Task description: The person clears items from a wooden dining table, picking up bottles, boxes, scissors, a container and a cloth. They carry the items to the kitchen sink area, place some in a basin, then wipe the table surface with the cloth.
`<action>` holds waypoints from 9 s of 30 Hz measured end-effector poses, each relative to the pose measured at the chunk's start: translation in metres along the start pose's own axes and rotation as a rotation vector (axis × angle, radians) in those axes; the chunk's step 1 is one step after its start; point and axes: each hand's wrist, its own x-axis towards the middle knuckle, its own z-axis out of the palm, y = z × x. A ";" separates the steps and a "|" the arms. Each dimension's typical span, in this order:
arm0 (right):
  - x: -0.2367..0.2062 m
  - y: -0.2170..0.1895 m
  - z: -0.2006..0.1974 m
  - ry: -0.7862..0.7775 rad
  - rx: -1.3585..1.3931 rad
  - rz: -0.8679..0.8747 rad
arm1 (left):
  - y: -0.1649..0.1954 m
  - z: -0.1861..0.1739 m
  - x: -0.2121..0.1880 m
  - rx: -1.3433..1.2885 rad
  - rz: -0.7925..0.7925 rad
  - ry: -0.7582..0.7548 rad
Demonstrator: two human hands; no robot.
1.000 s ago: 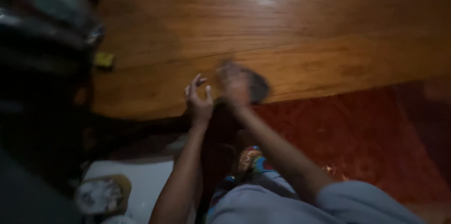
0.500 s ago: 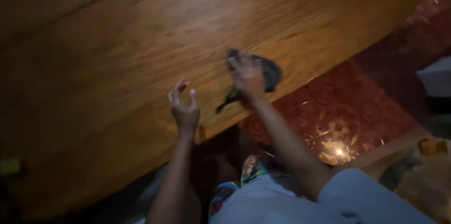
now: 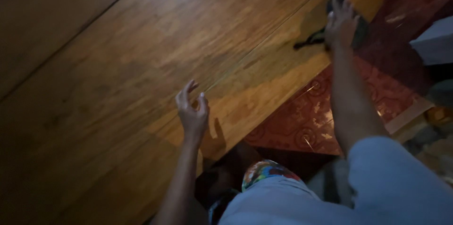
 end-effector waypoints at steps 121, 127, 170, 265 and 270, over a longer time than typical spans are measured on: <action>0.322 0.885 -0.325 0.564 0.286 1.185 | 0.648 1.214 0.377 -0.229 0.649 -1.289; 0.349 0.989 -0.321 0.717 0.334 1.174 | 0.703 1.347 0.352 -0.201 0.702 -1.429; 0.481 1.344 -0.317 0.431 -0.536 1.437 | 1.041 1.897 0.108 0.147 0.384 -1.742; 0.811 1.525 -0.415 2.001 -0.719 2.330 | 1.268 2.168 0.137 -0.862 0.364 -2.903; 0.799 1.586 -0.424 1.385 -0.759 2.371 | 1.178 2.186 0.182 -0.703 1.708 -2.637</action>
